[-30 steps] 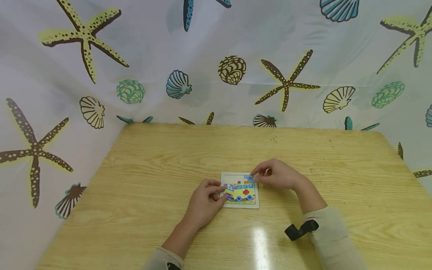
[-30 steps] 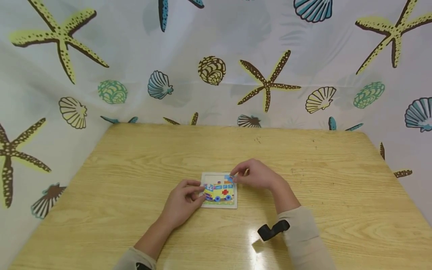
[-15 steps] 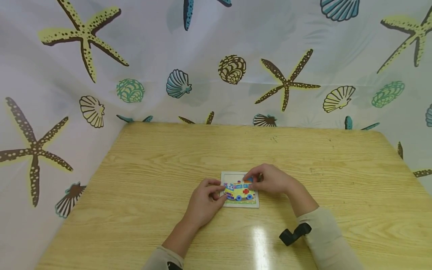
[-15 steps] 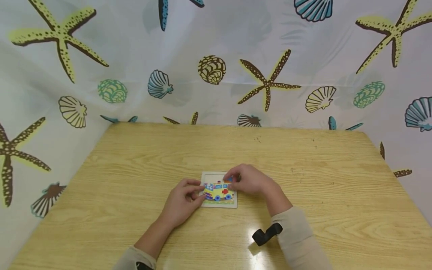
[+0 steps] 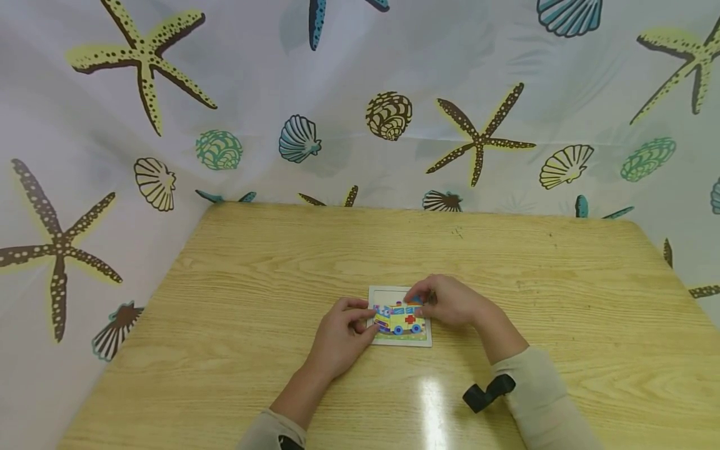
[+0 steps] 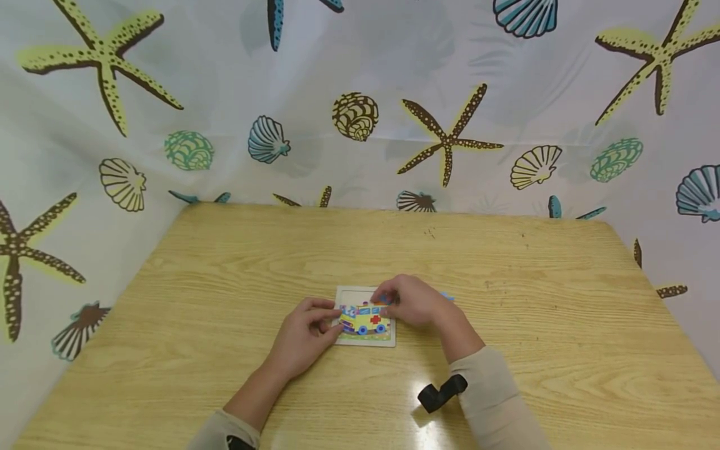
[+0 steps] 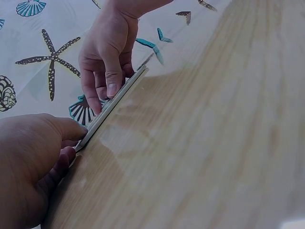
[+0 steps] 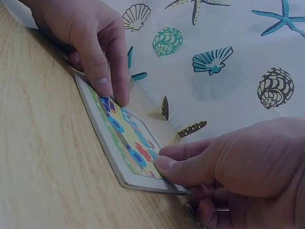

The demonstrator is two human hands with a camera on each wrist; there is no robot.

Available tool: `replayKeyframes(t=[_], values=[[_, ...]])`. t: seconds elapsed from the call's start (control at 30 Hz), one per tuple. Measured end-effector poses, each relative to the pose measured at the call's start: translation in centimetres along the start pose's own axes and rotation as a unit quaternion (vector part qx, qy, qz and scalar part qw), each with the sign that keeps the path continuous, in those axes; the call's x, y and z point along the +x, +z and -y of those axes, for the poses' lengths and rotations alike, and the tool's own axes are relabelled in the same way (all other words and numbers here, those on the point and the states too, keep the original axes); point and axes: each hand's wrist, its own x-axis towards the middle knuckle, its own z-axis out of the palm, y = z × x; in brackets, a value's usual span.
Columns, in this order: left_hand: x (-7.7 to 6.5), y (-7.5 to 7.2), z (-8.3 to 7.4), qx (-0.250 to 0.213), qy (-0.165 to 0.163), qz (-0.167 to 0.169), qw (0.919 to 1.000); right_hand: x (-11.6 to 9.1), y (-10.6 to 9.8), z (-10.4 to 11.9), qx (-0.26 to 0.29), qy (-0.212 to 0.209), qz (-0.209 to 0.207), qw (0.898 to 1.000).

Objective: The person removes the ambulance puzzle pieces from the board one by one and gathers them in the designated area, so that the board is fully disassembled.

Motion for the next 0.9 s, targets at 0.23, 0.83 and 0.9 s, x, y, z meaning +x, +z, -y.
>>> replayKeyframes(t=[0.23,0.83,0.9], values=[[0.0,-0.1,0.0,-0.002,0.003,-0.003,1.0,0.0,0.2,0.5,-0.033,0.019,-0.024,0.999],[-0.1,-0.1,-0.1,0.001,0.006,-0.004,1.0,-0.8,-1.4,-0.1,0.018,0.006,-0.052,0.998],[-0.2,-0.1,-0.1,0.004,0.009,-0.005,0.9999,-1.0,-1.7,-0.3,0.032,0.002,-0.051,0.998]])
